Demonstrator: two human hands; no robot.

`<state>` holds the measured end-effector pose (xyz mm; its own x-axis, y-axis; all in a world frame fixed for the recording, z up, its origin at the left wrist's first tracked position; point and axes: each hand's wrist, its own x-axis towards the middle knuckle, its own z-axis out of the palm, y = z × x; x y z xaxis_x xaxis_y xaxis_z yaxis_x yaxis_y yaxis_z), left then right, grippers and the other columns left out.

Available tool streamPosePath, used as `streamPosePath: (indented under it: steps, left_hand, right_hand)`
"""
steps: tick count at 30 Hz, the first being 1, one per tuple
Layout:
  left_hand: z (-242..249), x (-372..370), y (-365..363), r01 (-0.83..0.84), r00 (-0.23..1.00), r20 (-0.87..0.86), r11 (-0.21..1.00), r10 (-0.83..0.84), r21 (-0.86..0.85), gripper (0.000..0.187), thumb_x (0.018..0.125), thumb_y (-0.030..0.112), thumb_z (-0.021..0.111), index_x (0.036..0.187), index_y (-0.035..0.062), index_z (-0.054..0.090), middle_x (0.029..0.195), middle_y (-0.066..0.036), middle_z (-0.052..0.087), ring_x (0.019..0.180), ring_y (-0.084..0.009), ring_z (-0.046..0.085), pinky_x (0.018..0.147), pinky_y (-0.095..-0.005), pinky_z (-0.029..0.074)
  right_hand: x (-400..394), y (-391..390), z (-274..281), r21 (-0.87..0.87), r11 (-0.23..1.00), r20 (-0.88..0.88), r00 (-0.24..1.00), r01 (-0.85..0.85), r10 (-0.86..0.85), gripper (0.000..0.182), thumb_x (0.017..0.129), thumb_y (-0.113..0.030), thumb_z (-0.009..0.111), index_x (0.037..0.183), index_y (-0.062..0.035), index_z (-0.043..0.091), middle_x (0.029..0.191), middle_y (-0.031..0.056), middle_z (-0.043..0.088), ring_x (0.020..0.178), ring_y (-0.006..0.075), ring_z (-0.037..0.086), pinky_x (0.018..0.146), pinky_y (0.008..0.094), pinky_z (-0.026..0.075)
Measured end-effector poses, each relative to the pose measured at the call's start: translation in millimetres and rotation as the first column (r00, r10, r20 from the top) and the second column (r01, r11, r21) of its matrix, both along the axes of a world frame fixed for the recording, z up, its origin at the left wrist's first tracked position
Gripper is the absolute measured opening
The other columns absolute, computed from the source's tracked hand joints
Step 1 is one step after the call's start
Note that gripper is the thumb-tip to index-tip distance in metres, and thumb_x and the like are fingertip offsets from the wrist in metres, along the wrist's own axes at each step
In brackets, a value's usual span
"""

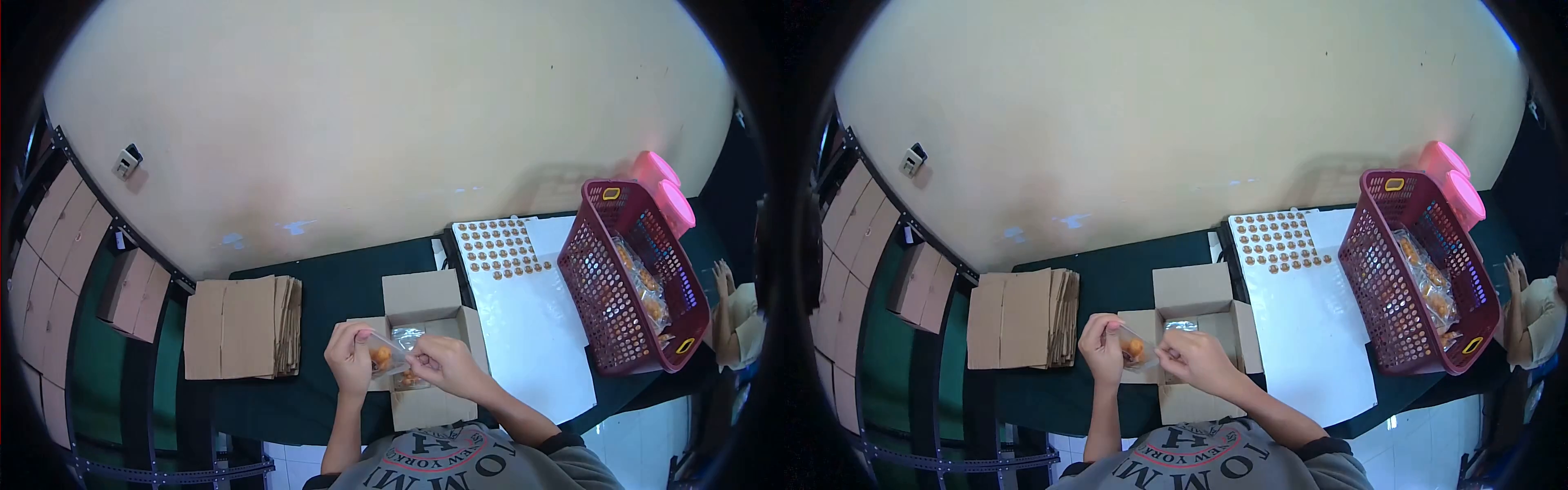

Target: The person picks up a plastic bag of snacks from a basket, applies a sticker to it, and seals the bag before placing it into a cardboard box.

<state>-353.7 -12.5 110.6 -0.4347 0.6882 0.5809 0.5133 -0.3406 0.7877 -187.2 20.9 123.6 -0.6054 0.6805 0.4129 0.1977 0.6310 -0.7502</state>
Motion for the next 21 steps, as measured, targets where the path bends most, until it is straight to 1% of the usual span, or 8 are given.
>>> streamPosePath:
  steps: [8, 10, 11, 13, 14, 16, 19, 21]
  left_hand:
    - [-9.6, 8.8, 0.8, 0.038, 0.999, -0.014, 0.999, -0.038, 0.003, 0.011, 0.078, 0.008, 0.057, 0.085, -0.0009, 0.055, 0.084, -0.011, 0.053, 0.075, -0.0196, 0.052, 0.064, -0.0273, 0.042]
    - [-6.5, 18.0, -8.0, -0.088, 0.925, -0.367, 0.995, 0.098, 0.044, 0.02, 0.079, 0.013, 0.057, 0.093, 0.0001, 0.053, 0.096, -0.011, 0.051, 0.085, -0.0223, 0.05, 0.074, -0.0318, 0.042]
    - [-4.4, 22.5, -18.1, 0.066, 0.944, -0.317, 0.992, -0.097, -0.109, 0.032, 0.073, 0.012, 0.063, 0.102, 0.0029, 0.053, 0.105, -0.013, 0.05, 0.095, -0.0275, 0.048, 0.077, -0.0349, 0.042]
    - [-9.6, 29.8, -19.5, 0.198, 0.939, -0.261, 0.972, -0.224, -0.125, 0.034, 0.073, 0.012, 0.064, 0.104, 0.0029, 0.052, 0.108, -0.013, 0.049, 0.099, -0.0282, 0.048, 0.081, -0.0352, 0.041]
    - [-12.2, 32.3, -19.2, 0.328, 0.915, -0.202, 0.935, -0.35, -0.133, 0.037, 0.072, 0.013, 0.065, 0.105, 0.0029, 0.052, 0.111, -0.013, 0.049, 0.103, -0.0289, 0.047, 0.084, -0.0356, 0.04]
    - [-16.6, 31.4, -18.0, 0.325, 0.929, -0.147, 0.939, -0.339, -0.113, 0.031, 0.074, 0.012, 0.064, 0.101, 0.0011, 0.054, 0.11, -0.013, 0.052, 0.101, -0.0282, 0.051, 0.084, -0.0333, 0.042]
    - [-20.1, 26.6, -19.3, 0.251, 0.968, 0.011, 0.963, -0.251, -0.099, 0.018, 0.077, 0.008, 0.06, 0.092, -0.0017, 0.057, 0.097, -0.013, 0.057, 0.088, -0.0253, 0.057, 0.076, -0.0301, 0.045]
    - [-17.7, 21.1, -16.3, 0.213, 0.969, 0.154, 0.97, -0.195, -0.114, 0.01, 0.079, 0.007, 0.058, 0.084, -0.0026, 0.059, 0.084, -0.012, 0.06, 0.076, -0.0221, 0.059, 0.069, -0.0282, 0.046]
  right_hand:
    - [5.8, -0.7, -14.9, -0.22, 0.975, -0.155, 0.987, 0.009, -0.044, 0.013, 0.076, -0.007, 0.06, 0.069, 0.001, 0.052, 0.059, 0.0052, 0.051, 0.053, 0.0101, 0.048, 0.049, 0.0237, 0.038]
    - [3.7, -0.1, -17.1, -0.235, 0.97, -0.149, 0.984, 0.065, -0.102, 0.014, 0.076, -0.007, 0.06, 0.068, 0.0016, 0.052, 0.059, 0.0049, 0.051, 0.054, 0.0097, 0.048, 0.05, 0.0236, 0.039]
    - [1.4, 0.6, -19.7, -0.212, 0.972, -0.179, 0.974, 0.101, -0.141, 0.013, 0.076, -0.008, 0.06, 0.07, 0.0012, 0.052, 0.059, 0.0043, 0.051, 0.053, 0.0077, 0.047, 0.049, 0.0219, 0.038]
    - [-3.1, 0.4, -25.9, -0.192, 0.972, -0.208, 0.962, 0.135, -0.175, 0.013, 0.077, -0.009, 0.06, 0.073, 0.0008, 0.051, 0.06, 0.0036, 0.051, 0.052, 0.0057, 0.046, 0.048, 0.0202, 0.038]
    - [-5.1, -0.4, -29.6, -0.338, 0.941, -0.309, 0.94, 0.031, -0.142, 0.013, 0.077, -0.009, 0.061, 0.077, 0.0008, 0.052, 0.064, 0.0045, 0.052, 0.055, 0.0054, 0.047, 0.05, 0.0204, 0.038]
    - [-9.3, -2.2, -30.8, -0.465, 0.881, -0.409, 0.904, -0.088, -0.125, 0.014, 0.076, -0.01, 0.062, 0.08, 0.0007, 0.053, 0.067, 0.0055, 0.053, 0.058, 0.0052, 0.047, 0.052, 0.0205, 0.039]
    - [-9.3, -5.7, -22.3, -0.384, 0.921, -0.409, 0.906, -0.067, -0.104, 0.019, 0.075, -0.01, 0.064, 0.087, -0.0005, 0.053, 0.076, 0.0072, 0.053, 0.063, 0.0085, 0.049, 0.055, 0.022, 0.04]
    - [-4.0, -3.1, -8.1, -0.009, 0.975, -0.176, 0.959, 0.223, -0.221, 0.025, 0.071, -0.01, 0.067, 0.091, -0.0022, 0.054, 0.082, 0.0079, 0.05, 0.075, 0.0133, 0.05, 0.062, 0.0253, 0.038]
